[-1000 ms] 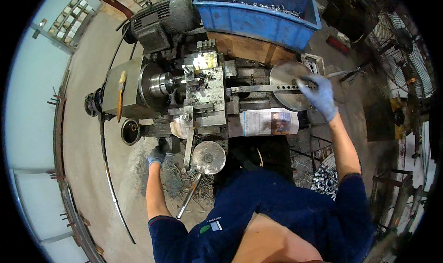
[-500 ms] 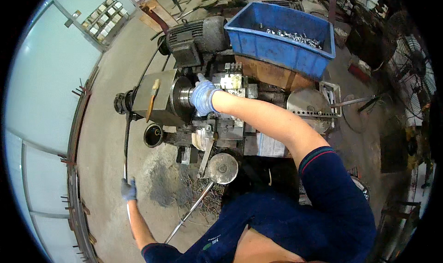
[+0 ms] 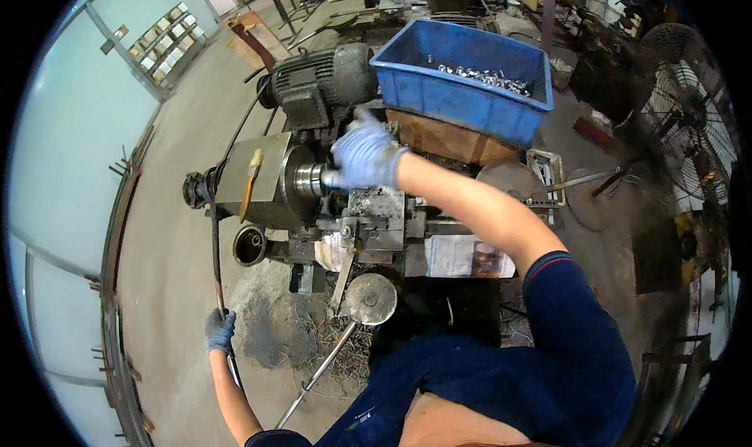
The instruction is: The person operates a lathe by pulling levers, placing metal components into the machine, and then moving the finished parts into a metal basket.
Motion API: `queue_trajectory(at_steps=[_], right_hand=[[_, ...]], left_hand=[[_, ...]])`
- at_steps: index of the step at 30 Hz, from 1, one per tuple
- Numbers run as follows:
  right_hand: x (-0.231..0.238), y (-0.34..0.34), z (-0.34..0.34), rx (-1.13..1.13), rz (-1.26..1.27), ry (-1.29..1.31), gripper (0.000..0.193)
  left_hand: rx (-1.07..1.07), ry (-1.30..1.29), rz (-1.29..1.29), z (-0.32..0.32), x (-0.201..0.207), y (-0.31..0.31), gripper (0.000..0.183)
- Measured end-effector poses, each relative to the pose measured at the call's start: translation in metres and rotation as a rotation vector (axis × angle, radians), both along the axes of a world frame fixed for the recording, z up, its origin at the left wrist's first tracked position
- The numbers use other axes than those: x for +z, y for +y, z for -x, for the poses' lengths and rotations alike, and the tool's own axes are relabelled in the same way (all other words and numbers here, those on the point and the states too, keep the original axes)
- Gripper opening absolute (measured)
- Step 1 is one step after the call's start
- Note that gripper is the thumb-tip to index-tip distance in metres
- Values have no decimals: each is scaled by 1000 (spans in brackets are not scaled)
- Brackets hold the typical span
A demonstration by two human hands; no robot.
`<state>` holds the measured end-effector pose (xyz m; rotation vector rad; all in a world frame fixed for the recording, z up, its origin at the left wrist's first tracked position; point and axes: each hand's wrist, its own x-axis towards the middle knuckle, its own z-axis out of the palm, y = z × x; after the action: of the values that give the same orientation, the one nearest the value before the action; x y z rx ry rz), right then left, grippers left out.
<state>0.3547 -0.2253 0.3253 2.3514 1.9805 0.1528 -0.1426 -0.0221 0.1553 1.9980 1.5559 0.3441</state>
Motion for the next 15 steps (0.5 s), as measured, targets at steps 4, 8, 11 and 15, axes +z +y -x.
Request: queue_trajectory(at_steps=[4,8,11,15], right_hand=[[26,-43,-84,-284,-220,15,54],[24,-90,-154,-502,-423,-108,47],[21,-122,-166,-493,-518,-58,52],[-18,-205,-159,-467,-700,67,44]], left_hand=[[54,-147,128,-12,-8,20,19],[7,-193,115,-30,-9,32,19],[-49,-249,50,-27,-18,36,22],[-64,-274,49,-20,-25,40,28]])
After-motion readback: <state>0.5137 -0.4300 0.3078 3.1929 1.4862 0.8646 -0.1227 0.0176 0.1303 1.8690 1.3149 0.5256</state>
